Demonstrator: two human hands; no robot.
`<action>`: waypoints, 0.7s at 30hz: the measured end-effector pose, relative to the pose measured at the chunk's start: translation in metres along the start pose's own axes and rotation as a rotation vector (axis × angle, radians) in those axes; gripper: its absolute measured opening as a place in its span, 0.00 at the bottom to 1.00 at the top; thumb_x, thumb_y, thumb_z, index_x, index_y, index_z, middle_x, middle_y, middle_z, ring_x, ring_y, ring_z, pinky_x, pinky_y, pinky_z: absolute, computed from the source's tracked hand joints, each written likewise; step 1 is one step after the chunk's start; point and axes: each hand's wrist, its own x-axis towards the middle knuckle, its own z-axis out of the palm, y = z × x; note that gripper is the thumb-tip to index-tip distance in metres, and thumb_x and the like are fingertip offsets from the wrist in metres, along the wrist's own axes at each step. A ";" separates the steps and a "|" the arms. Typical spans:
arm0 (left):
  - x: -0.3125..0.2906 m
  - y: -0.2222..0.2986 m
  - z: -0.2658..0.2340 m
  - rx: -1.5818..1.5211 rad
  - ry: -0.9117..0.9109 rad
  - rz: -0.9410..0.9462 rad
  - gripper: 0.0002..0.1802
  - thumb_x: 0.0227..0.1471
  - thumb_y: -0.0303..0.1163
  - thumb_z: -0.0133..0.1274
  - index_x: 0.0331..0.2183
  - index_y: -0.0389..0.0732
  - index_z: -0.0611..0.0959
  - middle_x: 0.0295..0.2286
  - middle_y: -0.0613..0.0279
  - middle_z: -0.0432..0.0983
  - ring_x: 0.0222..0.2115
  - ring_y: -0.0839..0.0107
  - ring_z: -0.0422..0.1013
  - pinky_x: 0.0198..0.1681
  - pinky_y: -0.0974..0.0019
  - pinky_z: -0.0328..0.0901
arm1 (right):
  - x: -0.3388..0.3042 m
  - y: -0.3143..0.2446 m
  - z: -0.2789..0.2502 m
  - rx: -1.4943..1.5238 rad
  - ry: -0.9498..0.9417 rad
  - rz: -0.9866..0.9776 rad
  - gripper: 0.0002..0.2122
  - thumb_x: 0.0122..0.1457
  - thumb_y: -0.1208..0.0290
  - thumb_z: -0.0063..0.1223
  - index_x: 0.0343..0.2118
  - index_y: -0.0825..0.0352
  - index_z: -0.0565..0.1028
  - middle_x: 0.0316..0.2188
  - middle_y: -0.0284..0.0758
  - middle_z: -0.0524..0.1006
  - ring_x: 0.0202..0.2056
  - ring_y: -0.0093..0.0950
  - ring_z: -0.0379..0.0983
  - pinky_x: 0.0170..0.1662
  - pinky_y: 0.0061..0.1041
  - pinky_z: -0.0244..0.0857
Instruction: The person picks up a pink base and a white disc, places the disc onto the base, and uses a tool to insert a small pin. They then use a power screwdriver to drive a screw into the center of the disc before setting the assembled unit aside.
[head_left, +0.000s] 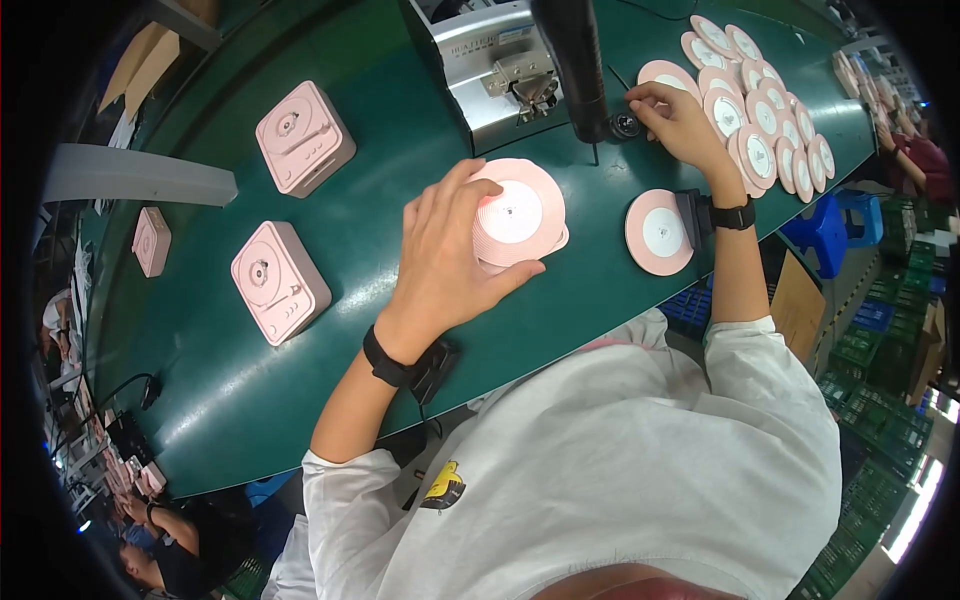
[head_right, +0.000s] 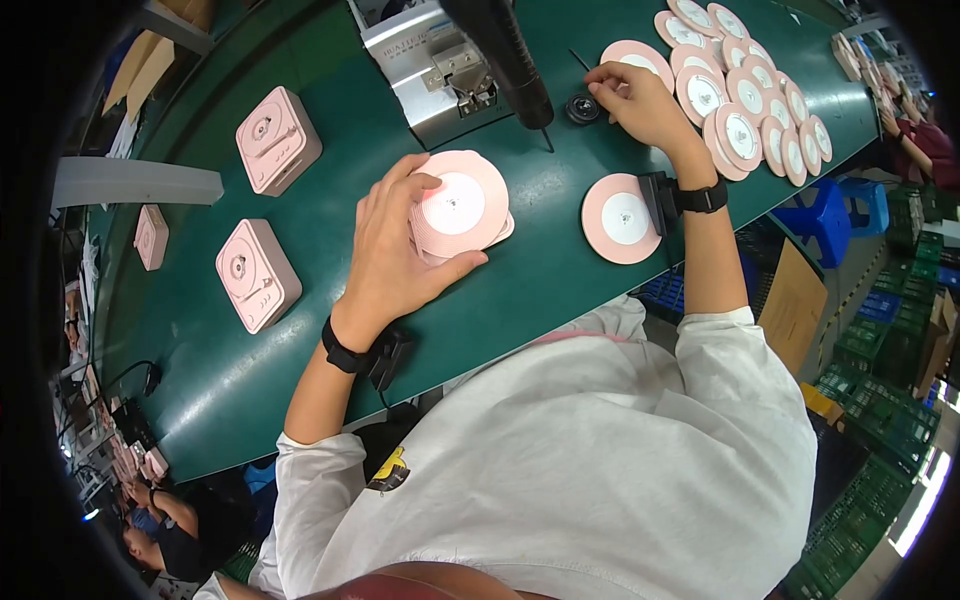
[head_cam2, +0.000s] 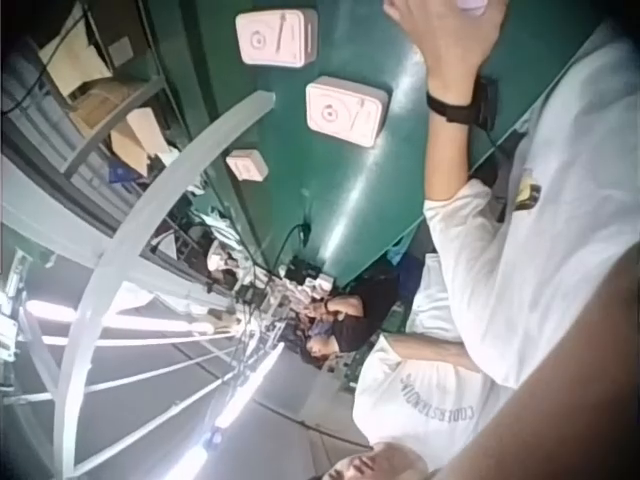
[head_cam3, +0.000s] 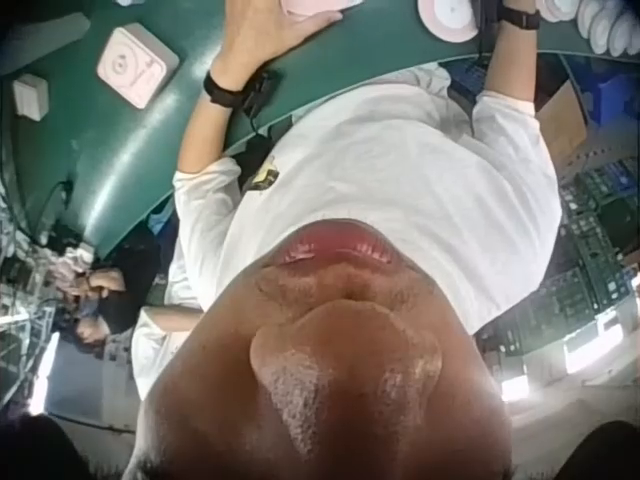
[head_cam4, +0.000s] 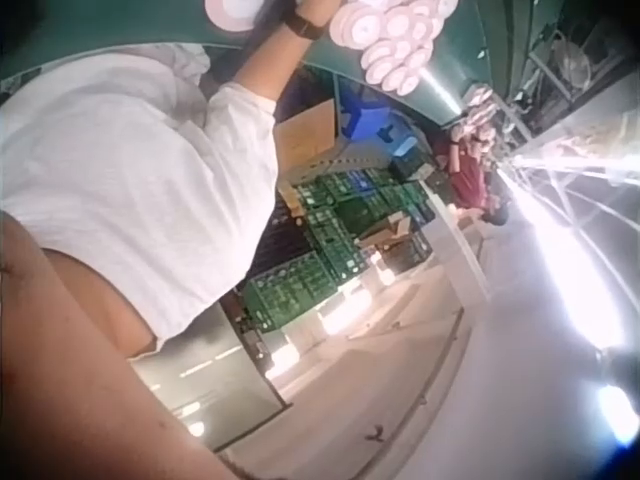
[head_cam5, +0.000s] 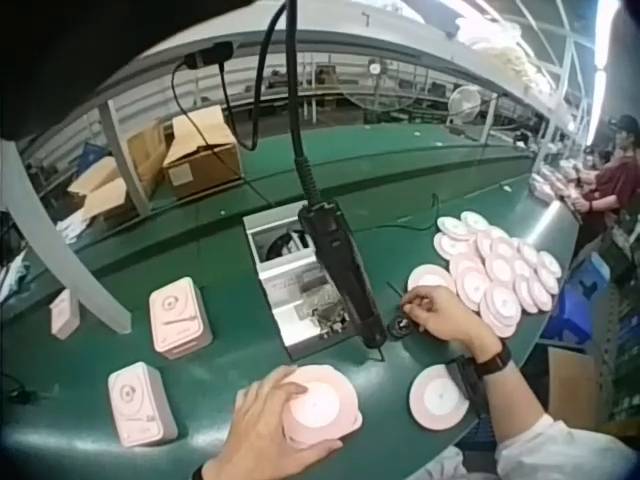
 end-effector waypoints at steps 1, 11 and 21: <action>0.001 0.000 0.000 0.002 0.005 0.003 0.43 0.35 0.39 0.73 0.54 0.41 0.74 0.60 0.47 0.66 0.55 0.48 0.66 0.58 0.49 0.57 | -0.001 -0.003 0.000 0.020 0.026 0.009 0.11 0.67 0.69 0.53 0.45 0.70 0.79 0.31 0.29 0.78 0.28 0.17 0.71 0.33 0.18 0.67; 0.003 0.006 -0.004 0.073 -0.015 0.043 0.51 0.36 0.39 0.73 0.59 0.36 0.66 0.59 0.39 0.64 0.56 0.42 0.64 0.59 0.47 0.57 | 0.001 0.007 -0.023 -0.243 0.137 -0.204 0.12 0.63 0.69 0.58 0.43 0.73 0.79 0.25 0.34 0.75 0.24 0.20 0.72 0.29 0.20 0.66; -0.010 0.033 -0.108 0.228 0.102 -0.266 0.53 0.36 0.42 0.73 0.59 0.32 0.65 0.50 0.36 0.72 0.50 0.38 0.68 0.53 0.45 0.65 | -0.026 0.021 -0.042 -0.203 0.227 -0.142 0.16 0.60 0.69 0.61 0.49 0.69 0.77 0.41 0.41 0.80 0.43 0.32 0.76 0.46 0.31 0.69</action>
